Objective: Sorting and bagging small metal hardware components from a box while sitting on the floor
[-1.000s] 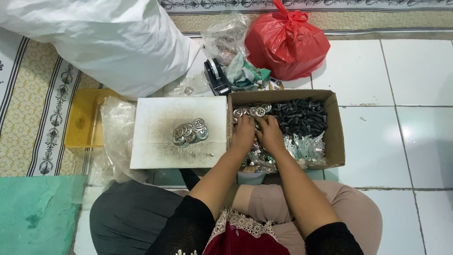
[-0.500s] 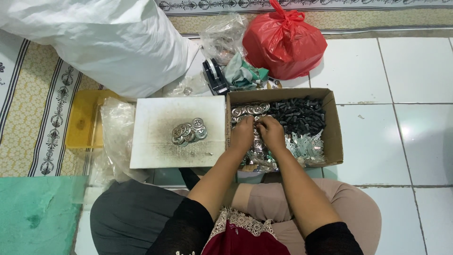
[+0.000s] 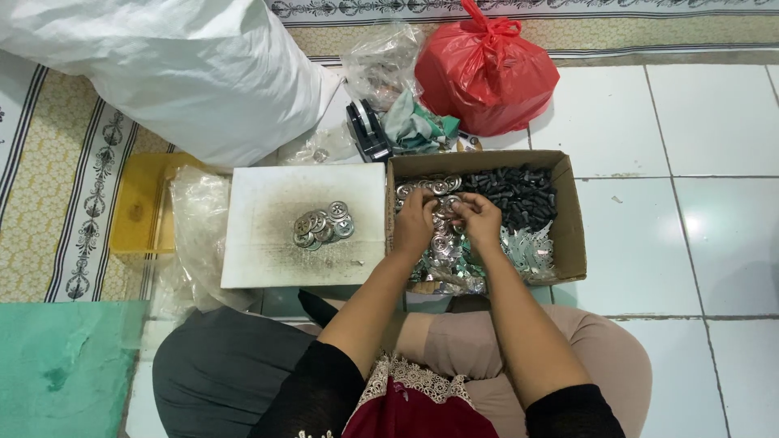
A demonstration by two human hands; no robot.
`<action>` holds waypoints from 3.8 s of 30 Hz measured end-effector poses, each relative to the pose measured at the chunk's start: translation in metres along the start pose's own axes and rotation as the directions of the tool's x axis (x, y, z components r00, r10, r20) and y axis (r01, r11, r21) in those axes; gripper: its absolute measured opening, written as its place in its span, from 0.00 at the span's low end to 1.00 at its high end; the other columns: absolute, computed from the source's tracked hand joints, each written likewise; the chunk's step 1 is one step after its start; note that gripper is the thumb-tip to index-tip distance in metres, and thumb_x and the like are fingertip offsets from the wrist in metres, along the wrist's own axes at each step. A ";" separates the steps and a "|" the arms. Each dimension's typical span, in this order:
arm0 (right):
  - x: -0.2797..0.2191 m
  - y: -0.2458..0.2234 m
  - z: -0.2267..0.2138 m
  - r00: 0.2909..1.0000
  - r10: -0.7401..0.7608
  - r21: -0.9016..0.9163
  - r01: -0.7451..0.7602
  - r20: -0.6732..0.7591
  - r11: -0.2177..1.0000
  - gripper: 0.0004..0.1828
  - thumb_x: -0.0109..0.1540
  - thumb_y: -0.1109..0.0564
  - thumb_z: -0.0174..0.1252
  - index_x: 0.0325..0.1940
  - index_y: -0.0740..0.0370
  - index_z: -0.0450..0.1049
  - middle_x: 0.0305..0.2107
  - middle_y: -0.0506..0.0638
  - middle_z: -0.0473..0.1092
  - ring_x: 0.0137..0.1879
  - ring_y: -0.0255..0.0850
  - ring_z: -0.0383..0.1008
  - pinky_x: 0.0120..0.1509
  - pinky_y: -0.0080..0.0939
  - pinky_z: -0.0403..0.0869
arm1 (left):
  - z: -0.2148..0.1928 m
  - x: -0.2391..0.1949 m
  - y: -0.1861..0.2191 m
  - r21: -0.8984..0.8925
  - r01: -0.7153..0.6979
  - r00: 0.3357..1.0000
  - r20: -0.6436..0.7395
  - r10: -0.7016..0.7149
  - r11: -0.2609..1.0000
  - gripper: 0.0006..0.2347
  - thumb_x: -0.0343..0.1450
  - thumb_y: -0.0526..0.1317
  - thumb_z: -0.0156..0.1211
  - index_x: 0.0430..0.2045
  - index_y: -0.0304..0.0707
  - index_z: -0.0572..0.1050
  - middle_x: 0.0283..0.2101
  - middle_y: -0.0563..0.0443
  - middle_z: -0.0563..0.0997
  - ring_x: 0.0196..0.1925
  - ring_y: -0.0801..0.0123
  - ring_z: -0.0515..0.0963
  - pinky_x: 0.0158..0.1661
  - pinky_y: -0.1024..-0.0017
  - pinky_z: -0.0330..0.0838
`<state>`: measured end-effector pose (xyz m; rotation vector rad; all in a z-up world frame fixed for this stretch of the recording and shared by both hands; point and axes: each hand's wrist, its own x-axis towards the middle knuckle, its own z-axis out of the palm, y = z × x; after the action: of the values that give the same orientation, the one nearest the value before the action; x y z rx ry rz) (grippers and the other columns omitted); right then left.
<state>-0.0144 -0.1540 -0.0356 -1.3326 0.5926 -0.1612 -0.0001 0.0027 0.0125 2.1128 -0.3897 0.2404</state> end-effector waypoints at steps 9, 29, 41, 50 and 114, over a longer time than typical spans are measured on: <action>-0.001 0.004 0.002 0.997 0.017 -0.013 -0.016 0.078 1.000 0.17 0.63 0.62 0.64 0.57 0.62 0.76 0.38 0.57 0.79 0.35 0.43 0.82 0.35 0.38 0.86 | 0.013 0.005 -0.020 -0.153 -0.090 0.991 -0.114 0.073 0.984 0.07 0.73 0.39 0.63 0.42 0.41 0.77 0.39 0.48 0.80 0.46 0.53 0.83 0.48 0.61 0.78; -0.050 -0.050 0.048 0.982 0.008 0.089 -0.025 0.188 0.996 0.19 0.58 0.65 0.69 0.53 0.63 0.77 0.35 0.51 0.77 0.37 0.38 0.81 0.38 0.37 0.85 | -0.074 -0.008 0.011 -0.464 0.215 0.975 0.052 -0.216 0.859 0.16 0.70 0.29 0.64 0.53 0.36 0.79 0.44 0.35 0.82 0.42 0.55 0.84 0.42 0.64 0.80; -0.106 -0.052 0.165 0.912 0.007 -0.049 0.015 0.411 0.999 0.18 0.55 0.63 0.73 0.48 0.64 0.79 0.32 0.56 0.79 0.33 0.40 0.81 0.32 0.34 0.83 | -0.221 -0.032 -0.023 -0.278 0.471 0.875 0.023 -0.484 0.837 0.10 0.68 0.34 0.69 0.43 0.41 0.84 0.40 0.40 0.85 0.42 0.55 0.86 0.39 0.64 0.82; -0.098 -0.034 0.206 0.943 -0.076 -0.126 0.122 0.325 0.984 0.14 0.55 0.69 0.70 0.44 0.70 0.79 0.28 0.59 0.74 0.31 0.43 0.80 0.31 0.38 0.84 | -0.215 -0.026 -0.072 -0.241 0.342 0.905 -0.174 -0.387 0.908 0.07 0.67 0.37 0.73 0.37 0.42 0.85 0.34 0.44 0.86 0.40 0.55 0.86 0.39 0.61 0.80; -0.054 -0.045 0.074 0.723 -0.490 -0.596 0.686 0.488 0.418 0.20 0.55 0.53 0.74 0.50 0.56 0.81 0.34 0.56 0.72 0.43 0.57 0.76 0.53 0.55 0.74 | -0.229 -0.025 -0.054 -0.084 0.027 0.949 -0.311 -0.052 0.996 0.08 0.73 0.30 0.60 0.44 0.38 0.81 0.41 0.45 0.80 0.46 0.52 0.82 0.45 0.63 0.79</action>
<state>-0.0136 -0.0776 0.0317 -2.3373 -0.1233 -0.3572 -0.0083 0.2281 0.0853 1.9606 -0.1654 0.5208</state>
